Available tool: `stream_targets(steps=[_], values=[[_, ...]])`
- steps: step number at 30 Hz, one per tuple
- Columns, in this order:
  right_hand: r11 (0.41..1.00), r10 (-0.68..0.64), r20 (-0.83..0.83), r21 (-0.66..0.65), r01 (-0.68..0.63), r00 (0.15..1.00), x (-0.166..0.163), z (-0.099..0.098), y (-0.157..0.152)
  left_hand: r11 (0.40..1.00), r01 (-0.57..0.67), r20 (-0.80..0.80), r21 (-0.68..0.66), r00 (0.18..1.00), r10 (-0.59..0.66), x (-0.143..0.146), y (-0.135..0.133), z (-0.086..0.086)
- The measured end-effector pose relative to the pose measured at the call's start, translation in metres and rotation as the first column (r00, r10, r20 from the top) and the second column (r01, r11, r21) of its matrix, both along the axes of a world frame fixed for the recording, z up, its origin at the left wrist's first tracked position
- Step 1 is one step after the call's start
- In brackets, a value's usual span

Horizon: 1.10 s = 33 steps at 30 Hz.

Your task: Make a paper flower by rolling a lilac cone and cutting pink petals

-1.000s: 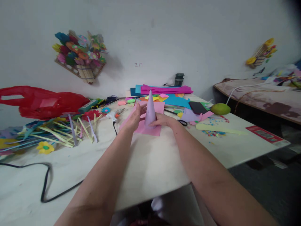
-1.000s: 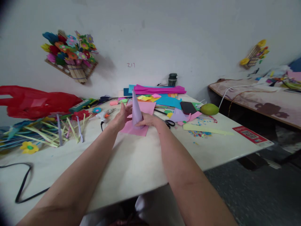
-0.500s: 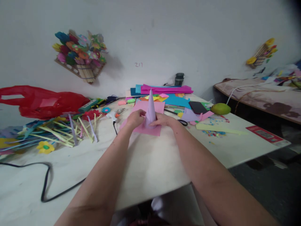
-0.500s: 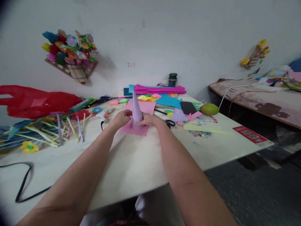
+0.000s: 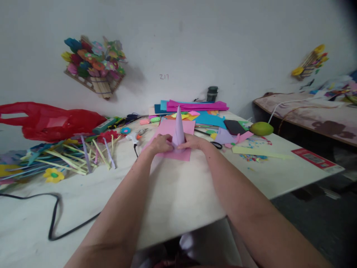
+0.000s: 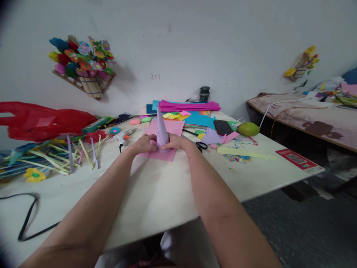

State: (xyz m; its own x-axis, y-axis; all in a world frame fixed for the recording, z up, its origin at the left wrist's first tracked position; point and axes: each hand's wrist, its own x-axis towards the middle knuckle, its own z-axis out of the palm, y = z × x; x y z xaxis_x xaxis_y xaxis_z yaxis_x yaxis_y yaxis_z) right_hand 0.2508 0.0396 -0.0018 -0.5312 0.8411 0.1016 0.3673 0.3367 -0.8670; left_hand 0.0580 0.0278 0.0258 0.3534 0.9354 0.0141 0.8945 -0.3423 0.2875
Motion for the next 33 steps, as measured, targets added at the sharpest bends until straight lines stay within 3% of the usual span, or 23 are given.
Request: stream_targets(steps=[18,33], values=[[1.0,0.007,-0.006,0.026,-0.007,1.0,0.0,0.0,0.0,0.999,-0.038,0.001,-0.023,0.999,0.038,0.001,0.0,-0.007],[1.0,0.002,0.008,0.023,-0.002,1.0,0.0,0.002,-0.002,1.0,-0.002,0.062,-0.004,0.998,0.002,-0.003,0.006,-0.014]])
